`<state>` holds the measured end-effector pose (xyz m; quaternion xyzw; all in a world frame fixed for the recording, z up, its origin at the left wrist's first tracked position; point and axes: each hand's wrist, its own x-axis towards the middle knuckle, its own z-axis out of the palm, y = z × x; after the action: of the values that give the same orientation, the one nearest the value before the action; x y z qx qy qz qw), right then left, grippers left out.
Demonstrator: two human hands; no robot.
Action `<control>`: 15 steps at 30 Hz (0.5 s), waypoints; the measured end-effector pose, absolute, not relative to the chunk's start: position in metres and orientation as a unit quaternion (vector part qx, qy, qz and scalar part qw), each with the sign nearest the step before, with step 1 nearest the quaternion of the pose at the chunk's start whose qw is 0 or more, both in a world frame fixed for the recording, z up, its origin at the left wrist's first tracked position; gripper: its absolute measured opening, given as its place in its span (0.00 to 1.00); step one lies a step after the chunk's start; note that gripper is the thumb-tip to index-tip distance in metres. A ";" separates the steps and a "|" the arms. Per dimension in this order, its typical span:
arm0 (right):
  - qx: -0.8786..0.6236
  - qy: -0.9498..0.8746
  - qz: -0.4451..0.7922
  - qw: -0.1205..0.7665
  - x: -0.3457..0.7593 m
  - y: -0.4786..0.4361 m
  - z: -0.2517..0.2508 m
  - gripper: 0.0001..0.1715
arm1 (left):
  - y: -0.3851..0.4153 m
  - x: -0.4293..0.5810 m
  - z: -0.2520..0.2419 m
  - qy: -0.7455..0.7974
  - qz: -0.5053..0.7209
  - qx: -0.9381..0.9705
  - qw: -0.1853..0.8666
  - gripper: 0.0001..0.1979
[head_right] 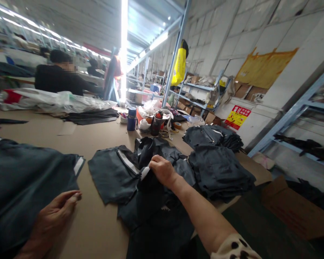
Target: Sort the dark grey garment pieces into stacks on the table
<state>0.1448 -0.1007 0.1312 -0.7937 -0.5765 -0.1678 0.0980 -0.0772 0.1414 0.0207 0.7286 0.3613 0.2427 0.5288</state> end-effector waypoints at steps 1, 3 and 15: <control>-0.783 -0.579 -0.172 0.150 0.133 -0.106 0.132 0.14 | 0.133 -0.074 0.027 0.348 0.252 0.710 0.558 0.23; -0.743 -0.588 -0.168 0.272 0.105 -0.112 0.133 0.12 | 0.111 -0.064 0.046 0.268 0.238 0.688 0.631 0.22; -0.646 -0.526 -0.105 0.543 0.004 -0.112 0.103 0.17 | 0.044 -0.061 0.068 0.221 -0.004 0.368 0.903 0.17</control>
<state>0.0042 -0.1115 0.1029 -0.6461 -0.5255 -0.1054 0.5433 -0.0612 0.0444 0.0676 0.3679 0.2212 -0.0037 0.9032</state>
